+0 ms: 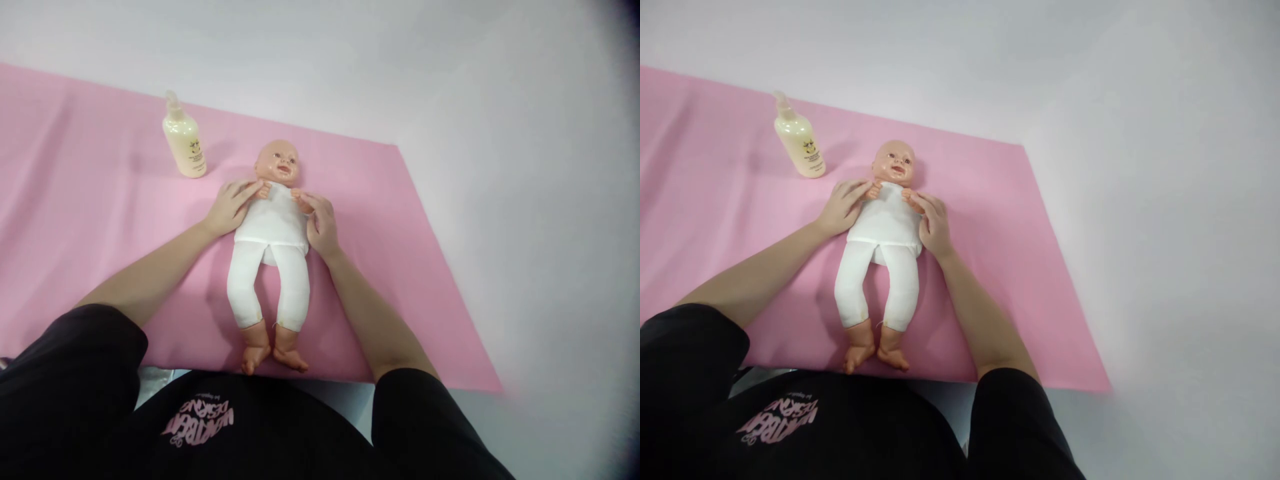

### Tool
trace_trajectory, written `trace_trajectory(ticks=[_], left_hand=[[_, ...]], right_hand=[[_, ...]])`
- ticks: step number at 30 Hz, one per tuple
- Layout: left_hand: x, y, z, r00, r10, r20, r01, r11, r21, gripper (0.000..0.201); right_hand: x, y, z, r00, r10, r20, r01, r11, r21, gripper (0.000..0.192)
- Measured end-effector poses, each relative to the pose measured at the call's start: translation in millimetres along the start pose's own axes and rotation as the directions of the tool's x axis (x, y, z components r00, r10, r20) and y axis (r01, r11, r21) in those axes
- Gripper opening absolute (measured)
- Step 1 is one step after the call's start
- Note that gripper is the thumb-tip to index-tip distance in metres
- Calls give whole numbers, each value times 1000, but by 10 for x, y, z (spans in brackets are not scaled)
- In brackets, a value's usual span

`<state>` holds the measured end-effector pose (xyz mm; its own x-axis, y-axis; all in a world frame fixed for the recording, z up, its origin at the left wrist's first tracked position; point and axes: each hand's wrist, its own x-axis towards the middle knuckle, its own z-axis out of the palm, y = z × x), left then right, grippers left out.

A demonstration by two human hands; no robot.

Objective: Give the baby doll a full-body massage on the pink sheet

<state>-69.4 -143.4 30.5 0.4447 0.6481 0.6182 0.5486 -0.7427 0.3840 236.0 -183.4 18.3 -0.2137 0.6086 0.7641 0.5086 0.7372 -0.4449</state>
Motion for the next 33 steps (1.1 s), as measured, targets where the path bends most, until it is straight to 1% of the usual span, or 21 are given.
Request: trace_trajectory(ticks=[2,4,6,8,10,12,13,14,15,16,17,18,19,20,22,23,25,27,29,31,33], left_hand=[[-6,-49,6,987,-77,-139,61,991,-119,63],[-2,-114,9,940,-185,-288,104,956,-276,70],[16,-177,-1,856,-322,-404,133,893,-430,70],[50,-221,-26,738,-509,-443,193,789,-584,66],[93,-232,-60,578,-717,-390,269,618,-739,66],[134,-220,-91,423,-854,-304,304,450,-840,69],[149,-215,-100,370,-887,-278,304,398,-866,68],[159,-216,-105,346,-899,-266,311,378,-872,66],[162,-227,-104,346,-900,-265,328,380,-865,63],[157,-251,-98,357,-896,-263,352,390,-851,61],[145,-286,-87,381,-887,-262,379,408,-831,60],[126,-330,-73,416,-869,-267,405,440,-801,60],[100,-379,-55,472,-835,-282,423,495,-759,60],[71,-425,-37,547,-779,-307,423,573,-702,60],[12,-481,-2,716,-598,-361,364,760,-537,62],[-12,-480,12,789,-491,-369,315,840,-443,65],[-40,-415,28,881,-320,-348,221,929,-296,71],[-40,-286,30,939,-201,-280,153,971,-185,73],[-24,-142,21,982,-94,-162,82,994,-75,67],[-7,-26,11,1000,-4,-13,5,1000,15,57],[3,40,4,995,42,89,-48,997,66,51]], right_hand=[[9,1,-14,991,85,-98,-80,995,59,40],[29,9,-29,962,189,-198,-160,975,153,44],[53,40,-44,916,284,-283,-212,942,260,49],[65,112,-58,854,378,-358,-248,900,358,55],[50,231,-69,755,512,-410,-317,832,456,62],[7,381,-78,611,676,-412,-413,716,563,70],[-21,459,-81,537,744,-398,-451,652,610,73],[-50,533,-82,480,791,-380,-477,599,644,74],[-76,598,-82,450,815,-365,-494,568,658,75],[-97,650,-80,449,819,-358,-506,563,653,75],[-109,683,-77,478,802,-357,-512,585,629,75],[-112,696,-73,532,765,-363,-505,631,589,75],[-106,686,-70,602,706,-373,-478,693,539,74],[-90,653,-67,677,626,-388,-429,763,483,72],[-43,526,-65,806,438,-398,-298,881,367,67],[-18,440,-67,851,352,-391,-237,920,312,64],[20,260,-71,910,262,-321,-197,956,219,60],[36,108,-71,947,214,-239,-186,973,134,55],[34,16,-61,980,150,-128,-144,988,55,49],[27,-16,-38,997,71,12,-70,997,-12,45],[20,-13,-11,993,14,114,-8,998,-55,45]])
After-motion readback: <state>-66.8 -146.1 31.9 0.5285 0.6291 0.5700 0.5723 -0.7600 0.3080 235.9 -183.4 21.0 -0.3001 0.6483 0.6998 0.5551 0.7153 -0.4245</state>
